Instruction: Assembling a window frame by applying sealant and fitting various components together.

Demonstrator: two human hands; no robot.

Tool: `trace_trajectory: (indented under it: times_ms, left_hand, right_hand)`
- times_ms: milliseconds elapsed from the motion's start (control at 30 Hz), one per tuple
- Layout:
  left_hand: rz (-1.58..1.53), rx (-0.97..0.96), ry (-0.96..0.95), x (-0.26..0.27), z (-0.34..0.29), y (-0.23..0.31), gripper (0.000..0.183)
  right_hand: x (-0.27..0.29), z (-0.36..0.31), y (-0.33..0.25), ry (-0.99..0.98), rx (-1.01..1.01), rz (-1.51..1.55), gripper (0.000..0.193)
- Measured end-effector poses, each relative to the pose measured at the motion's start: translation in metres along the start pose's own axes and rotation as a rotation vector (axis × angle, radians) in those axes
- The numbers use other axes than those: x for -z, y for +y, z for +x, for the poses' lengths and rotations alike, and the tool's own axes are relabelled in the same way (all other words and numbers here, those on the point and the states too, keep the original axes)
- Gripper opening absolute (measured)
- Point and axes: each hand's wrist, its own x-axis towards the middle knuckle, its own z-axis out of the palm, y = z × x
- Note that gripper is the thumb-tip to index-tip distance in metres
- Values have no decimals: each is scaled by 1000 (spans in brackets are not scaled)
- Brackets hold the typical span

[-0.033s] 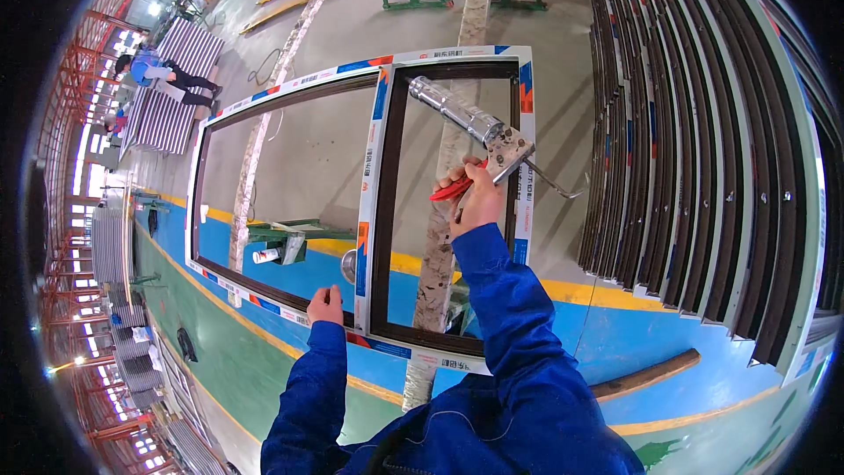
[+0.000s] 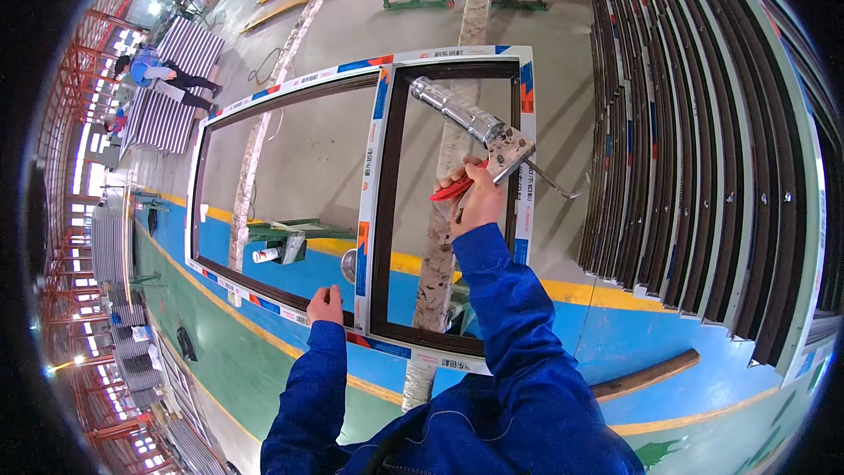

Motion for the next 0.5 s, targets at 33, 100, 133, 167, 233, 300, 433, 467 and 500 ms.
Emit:
trace_trajectory:
  times_ms: [33, 100, 133, 167, 233, 300, 433, 467, 500]
  left_hand:
    - [-2, 1, 1, 0, 0, 0, 32]
    - [-6, 3, 4, 0, 0, 0, 32]
    - [-6, 5, 5, 0, -1, 1, 32]
    - [-17, -1, 8, 1, -2, 2, 32]
    - [-26, -7, 10, 2, -2, 2, 31]
    - [-41, -12, 17, 1, -1, 0, 31]
    - [-1, -36, 15, 4, -2, 4, 31]
    - [-10, -40, 13, 4, -2, 6, 31]
    - [-19, -45, 11, 5, -3, 9, 31]
  right_hand:
    - [1, 1, 0, -7, 22, -21, 21]
    - [4, 3, 1, -12, 19, -9, 21]
    - [4, 4, 2, -15, 14, 5, 21]
    - [5, 4, 3, -14, 12, 5, 21]
    - [6, 5, 4, 9, 4, -4, 21]
    - [5, 6, 4, 15, -5, 5, 21]
    - [-2, 9, 0, 21, -16, 13, 20]
    - [0, 12, 0, 24, -15, 12, 20]
    - [2, 15, 0, 25, -19, 5, 21]
